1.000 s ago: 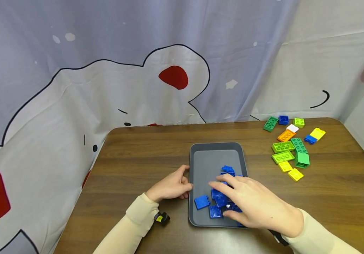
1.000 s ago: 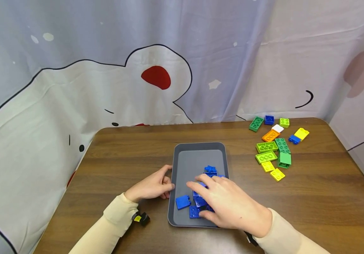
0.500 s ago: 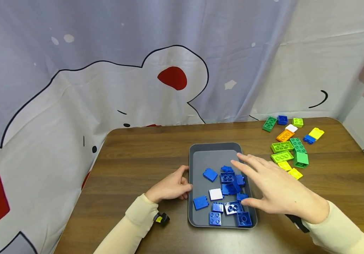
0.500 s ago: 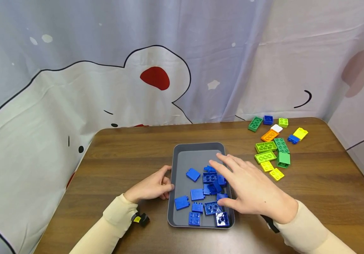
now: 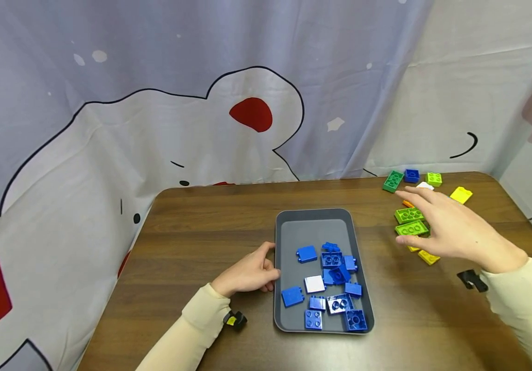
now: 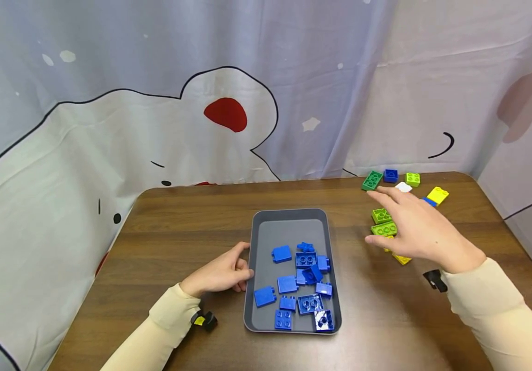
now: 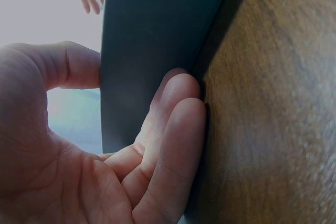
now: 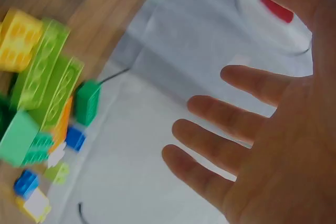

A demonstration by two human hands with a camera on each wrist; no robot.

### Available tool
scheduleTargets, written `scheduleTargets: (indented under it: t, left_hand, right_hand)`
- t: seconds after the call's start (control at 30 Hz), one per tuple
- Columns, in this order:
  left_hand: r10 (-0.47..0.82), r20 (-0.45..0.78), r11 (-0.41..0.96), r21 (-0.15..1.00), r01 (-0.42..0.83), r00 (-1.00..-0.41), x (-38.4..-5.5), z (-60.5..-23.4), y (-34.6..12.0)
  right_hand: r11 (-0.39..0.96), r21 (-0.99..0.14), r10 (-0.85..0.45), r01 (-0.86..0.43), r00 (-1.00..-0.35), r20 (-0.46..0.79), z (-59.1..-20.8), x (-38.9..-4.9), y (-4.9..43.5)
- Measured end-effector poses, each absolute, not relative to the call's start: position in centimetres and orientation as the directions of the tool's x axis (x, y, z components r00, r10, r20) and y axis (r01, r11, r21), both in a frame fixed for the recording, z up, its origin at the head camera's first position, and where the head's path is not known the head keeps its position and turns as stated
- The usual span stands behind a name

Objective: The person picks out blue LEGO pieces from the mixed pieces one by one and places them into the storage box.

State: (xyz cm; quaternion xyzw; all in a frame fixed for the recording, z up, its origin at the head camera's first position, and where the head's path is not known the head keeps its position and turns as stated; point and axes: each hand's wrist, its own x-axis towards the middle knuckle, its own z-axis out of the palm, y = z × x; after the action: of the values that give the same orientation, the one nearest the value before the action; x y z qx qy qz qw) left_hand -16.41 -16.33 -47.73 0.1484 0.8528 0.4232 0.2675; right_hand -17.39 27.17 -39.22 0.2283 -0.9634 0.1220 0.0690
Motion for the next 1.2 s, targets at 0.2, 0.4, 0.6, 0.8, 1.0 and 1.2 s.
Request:
scheduleTargets:
  t: [0.2,0.4,0.6,0.8,1.0,1.2]
  left_hand:
    - [0.479,-0.333,0.6,0.8,0.026,-0.812,-16.4,-47.7,-16.3]
    - [0.472,-0.342,0.608,0.794,0.019,-0.813,-16.3,-47.7,-16.3]
    - [0.47,-0.343,0.609,0.793,0.017,-0.814,-16.3,-47.6,-16.3]
    - [0.469,-0.345,0.61,0.792,0.016,-0.813,-16.3,-47.5,-16.3]
    - [0.467,-0.347,0.608,0.794,0.011,-0.813,-16.2,-47.5,-16.3]
    - [0.472,-0.347,0.602,0.798,0.01,-0.81,-16.3,-47.5,-16.2]
  right_hand:
    - [0.915,-0.204,-0.339,-0.348,-0.937,0.08,-39.9,-19.8,29.9]
    - [0.931,-0.185,-0.312,-0.313,-0.949,0.035,-41.7,-21.9,32.7]
    - [0.951,-0.186,-0.253,-0.247,-0.967,-0.01,-43.4,-23.5,35.8]
    - [0.968,-0.17,-0.2,-0.185,-0.977,-0.077,-44.9,-24.2,38.2]
    - [0.972,-0.169,-0.178,-0.161,-0.98,-0.092,-46.1,-24.5,39.3]
    - [0.971,-0.191,-0.166,-0.146,-0.982,-0.092,-46.8,-24.4,39.8]
